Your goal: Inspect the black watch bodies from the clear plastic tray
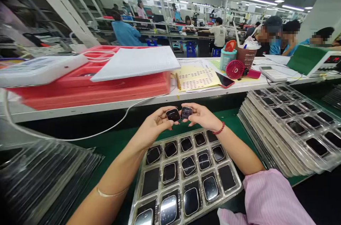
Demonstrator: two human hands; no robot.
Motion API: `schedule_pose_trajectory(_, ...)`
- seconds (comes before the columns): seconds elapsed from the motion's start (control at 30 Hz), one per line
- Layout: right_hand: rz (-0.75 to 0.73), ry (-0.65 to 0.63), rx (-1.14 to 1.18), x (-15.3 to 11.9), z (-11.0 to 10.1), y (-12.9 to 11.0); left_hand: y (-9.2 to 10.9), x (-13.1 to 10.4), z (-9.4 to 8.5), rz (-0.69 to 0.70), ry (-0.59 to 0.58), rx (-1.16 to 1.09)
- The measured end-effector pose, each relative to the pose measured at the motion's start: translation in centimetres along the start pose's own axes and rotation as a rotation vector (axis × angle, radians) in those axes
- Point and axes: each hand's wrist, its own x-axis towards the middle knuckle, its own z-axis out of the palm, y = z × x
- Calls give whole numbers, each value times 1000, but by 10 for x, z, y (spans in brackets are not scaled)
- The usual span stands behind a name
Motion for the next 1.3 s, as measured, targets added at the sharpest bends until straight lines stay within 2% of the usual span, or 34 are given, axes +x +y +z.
schedule_pose_trajectory(0.23, -43, -40, -85, 0, 6, -2, -3, 1, 5, 56, 7, 82)
schedule_pose_trajectory(0.4, 59, -11, -126, -6, -5, 2, -5, -5, 2, 22, -24, 94)
schedule_pose_trajectory(0.5, 75, 142, -319, -25, -23, 16, -9, -24, -8, -29, -39, 189)
schedule_pose_trajectory(0.6, 15, 297, -760, -55, -42, 31, -17, -54, -22, -43, -35, 498)
schedule_pose_trajectory(0.7, 20, 289, -1078, -83, -52, 40, -25, -89, -32, -23, -48, 841)
schedule_pose_trajectory(0.8, 16, 284, -1218, -97, -43, 39, -33, -118, -30, -82, -18, 1100)
schedule_pose_trajectory(0.87, -61, 240, -1260, -98, -25, 32, -36, -127, -25, -91, 27, 1225)
schedule_pose_trajectory(0.97, -205, -32, -1261, -92, 13, 21, -40, -126, -13, 30, -23, 1276)
schedule_pose_trajectory(1.03, -226, -241, -1290, -89, 38, 16, -43, -122, -5, 105, -85, 1254)
schedule_pose_trajectory(1.13, -188, -366, -1298, -86, 58, 13, -43, -118, 2, 128, -140, 1114)
schedule_pose_trajectory(1.2, -157, -412, -1126, -83, 59, 12, -41, -114, 3, 114, -176, 919)
schedule_pose_trajectory(1.3, -5, -355, -606, -69, 48, 8, -31, -97, 0, -1, -164, 568)
